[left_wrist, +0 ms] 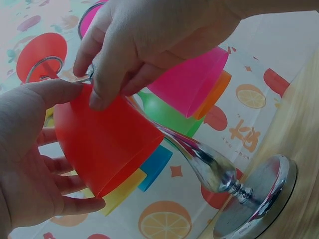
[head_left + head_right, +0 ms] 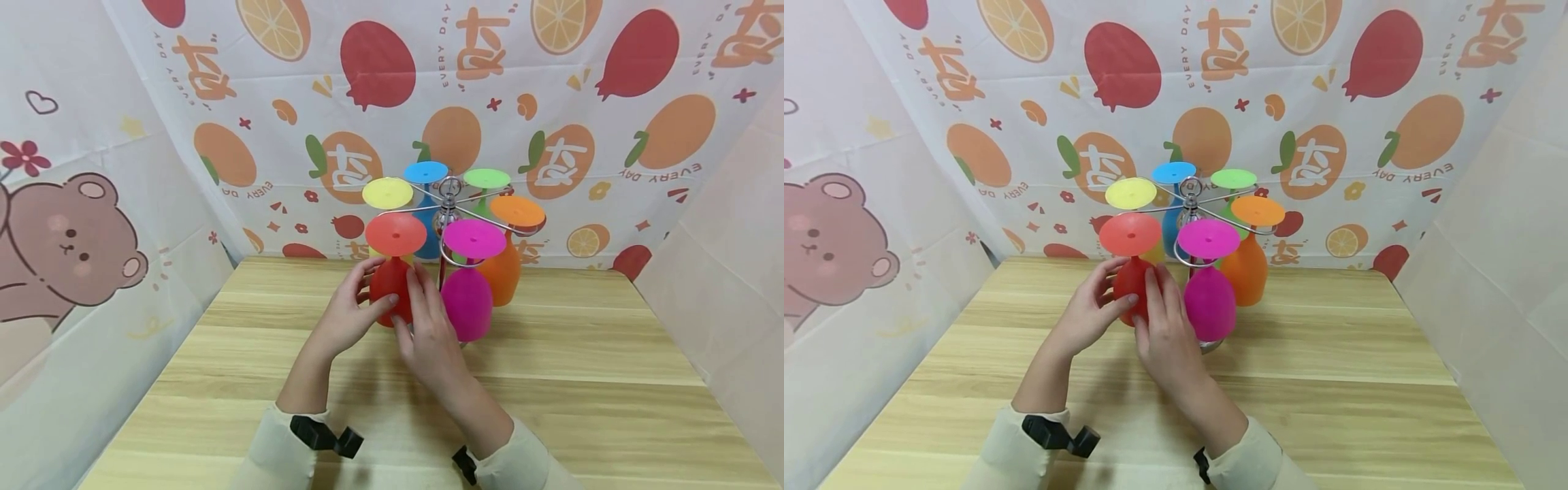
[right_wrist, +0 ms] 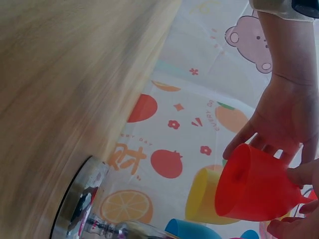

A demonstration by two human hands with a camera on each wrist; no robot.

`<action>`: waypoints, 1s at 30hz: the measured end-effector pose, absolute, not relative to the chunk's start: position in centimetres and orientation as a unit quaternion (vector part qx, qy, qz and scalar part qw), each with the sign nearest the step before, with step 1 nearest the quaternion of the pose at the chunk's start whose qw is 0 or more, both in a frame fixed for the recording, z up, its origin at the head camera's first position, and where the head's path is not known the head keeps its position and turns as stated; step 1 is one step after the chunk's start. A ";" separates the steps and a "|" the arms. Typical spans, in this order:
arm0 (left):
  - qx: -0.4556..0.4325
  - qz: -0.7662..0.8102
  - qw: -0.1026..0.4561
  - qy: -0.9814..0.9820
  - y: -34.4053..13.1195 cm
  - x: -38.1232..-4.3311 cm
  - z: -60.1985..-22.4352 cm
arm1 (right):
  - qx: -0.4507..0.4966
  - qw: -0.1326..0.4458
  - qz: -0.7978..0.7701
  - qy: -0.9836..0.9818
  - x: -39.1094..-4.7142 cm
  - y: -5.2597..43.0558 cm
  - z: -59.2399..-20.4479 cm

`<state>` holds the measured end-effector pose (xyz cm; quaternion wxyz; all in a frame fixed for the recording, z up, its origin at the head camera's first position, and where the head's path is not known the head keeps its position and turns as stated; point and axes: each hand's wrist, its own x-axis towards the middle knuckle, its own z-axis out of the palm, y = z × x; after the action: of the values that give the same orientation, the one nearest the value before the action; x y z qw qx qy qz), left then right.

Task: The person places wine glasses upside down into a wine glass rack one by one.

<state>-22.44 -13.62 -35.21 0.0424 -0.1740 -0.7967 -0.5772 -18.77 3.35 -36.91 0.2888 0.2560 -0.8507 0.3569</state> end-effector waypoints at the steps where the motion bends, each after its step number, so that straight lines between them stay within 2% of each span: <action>1: -0.174 -0.577 0.042 -0.797 -13.6 -22.5 -35.2 | 0.260 0.293 0.357 -0.848 -18.7 3.4 -36.9; 6: -0.172 -0.574 0.042 -0.799 -13.5 -22.5 -35.2 | 0.299 0.362 0.369 -0.802 -18.1 4.0 -37.0; 12: -0.169 -0.578 0.037 -0.797 -13.5 -22.5 -35.1 | 0.353 0.550 0.397 -0.644 -17.8 5.4 -36.8; 15: -0.161 -0.581 0.030 -0.797 -13.4 -22.5 -35.0 | 0.328 0.631 0.421 -0.563 -18.3 6.3 -36.7; 17: -0.157 -0.581 0.028 -0.798 -13.4 -22.5 -35.0 | 0.286 0.656 0.437 -0.545 -18.7 7.0 -36.9; 20: -0.155 -0.581 0.027 -0.799 -13.4 -22.6 -35.0 | 0.208 0.638 0.451 -0.589 -19.0 8.0 -37.5; 27: -0.152 -0.581 0.030 -0.799 -13.5 -22.5 -35.0 | 0.122 0.437 0.474 -0.755 -19.0 9.4 -38.3; 30: -0.152 -0.581 0.029 -0.799 -13.5 -22.5 -35.1 | 0.118 0.400 0.478 -0.773 -19.0 9.5 -38.4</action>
<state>-22.51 -13.46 -35.07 0.0295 -0.1517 -0.7991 -0.5810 -19.00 9.46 -38.38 0.3996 0.1176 -0.7733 0.4779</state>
